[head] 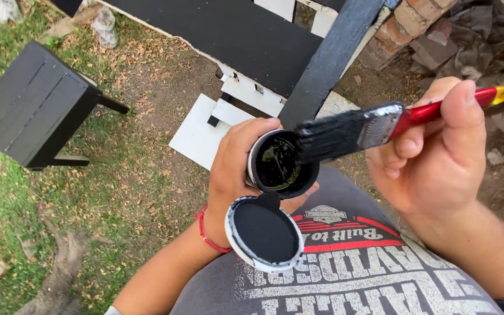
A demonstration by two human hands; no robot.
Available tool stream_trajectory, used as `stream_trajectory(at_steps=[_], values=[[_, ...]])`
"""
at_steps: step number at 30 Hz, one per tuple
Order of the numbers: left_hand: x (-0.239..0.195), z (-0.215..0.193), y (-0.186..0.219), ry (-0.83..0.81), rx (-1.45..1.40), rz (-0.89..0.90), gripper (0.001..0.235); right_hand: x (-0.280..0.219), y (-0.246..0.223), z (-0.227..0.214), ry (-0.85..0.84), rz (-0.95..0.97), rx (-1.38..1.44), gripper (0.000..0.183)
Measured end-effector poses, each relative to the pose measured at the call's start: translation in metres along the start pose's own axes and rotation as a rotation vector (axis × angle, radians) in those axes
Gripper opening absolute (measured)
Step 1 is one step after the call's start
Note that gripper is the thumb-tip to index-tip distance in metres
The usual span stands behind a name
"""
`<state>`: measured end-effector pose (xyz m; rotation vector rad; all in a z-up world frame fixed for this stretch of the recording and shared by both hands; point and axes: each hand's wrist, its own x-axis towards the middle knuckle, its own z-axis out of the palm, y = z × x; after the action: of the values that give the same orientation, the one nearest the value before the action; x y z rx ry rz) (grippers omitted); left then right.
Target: The person paints a wooden chair black using a paintbrush and a can of black paint. They repeatedly dip the brush into the can and apply paint to the chair's frame and slats while standing outdoors.
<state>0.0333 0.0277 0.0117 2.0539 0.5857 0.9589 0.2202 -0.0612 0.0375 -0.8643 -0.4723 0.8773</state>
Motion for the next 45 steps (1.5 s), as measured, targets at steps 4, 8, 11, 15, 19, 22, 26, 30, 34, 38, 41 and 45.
stream_trajectory(at_steps=[4, 8, 11, 15, 19, 22, 26, 30, 34, 38, 41, 45], values=[[0.004, 0.002, 0.0, -0.014, -0.01, 0.013, 0.071, -0.005, -0.003, -0.009, 0.082, -0.021, -0.024, 0.028], [0.005, -0.004, 0.001, -0.019, -0.009, -0.035, 0.072, -0.007, -0.008, -0.047, 0.018, -0.103, 0.04, 0.022], [0.005, -0.016, 0.002, -0.033, 0.045, -0.105, 0.07, -0.003, -0.009, -0.074, 0.266, -0.098, 0.155, 0.021], [-0.003, -0.032, -0.004, 0.063, 0.134, -0.217, 0.076, 0.009, 0.012, -0.099, 0.49, -0.024, 0.301, 0.023], [-0.003, -0.046, -0.001, 0.049, 0.166, -0.304, 0.082, 0.02, 0.066, -0.116, 0.502, -0.025, 0.463, 0.024], [-0.014, -0.052, 0.004, 0.101, 0.215, -0.321, 0.083, 0.023, 0.088, -0.112, 0.588, -0.012, 0.487, 0.028], [-0.011, -0.06, 0.002, 0.072, 0.27, -0.229, 0.083, 0.039, 0.11, -0.11, 0.655, 0.035, 0.468, 0.036], [-0.007, -0.058, 0.012, 0.101, 0.309, -0.193, 0.083, 0.049, 0.119, -0.105, 0.635, 0.027, 0.483, 0.036], [-0.002, -0.058, 0.027, 0.04, 0.405, -0.282, 0.081, 0.053, 0.121, -0.104, 0.66, 0.011, 0.51, 0.037], [-0.004, -0.058, 0.027, 0.013, 0.426, -0.265, 0.083, 0.059, 0.121, -0.101, 0.618, 0.0, 0.54, 0.035], [-0.005, -0.055, 0.028, 0.02, 0.408, -0.258, 0.082, 0.058, 0.123, -0.091, 0.6, -0.009, 0.45, 0.032], [-0.002, -0.054, 0.029, 0.053, 0.383, -0.305, 0.081, 0.046, 0.125, -0.085, 0.627, 0.041, 0.271, 0.032]])
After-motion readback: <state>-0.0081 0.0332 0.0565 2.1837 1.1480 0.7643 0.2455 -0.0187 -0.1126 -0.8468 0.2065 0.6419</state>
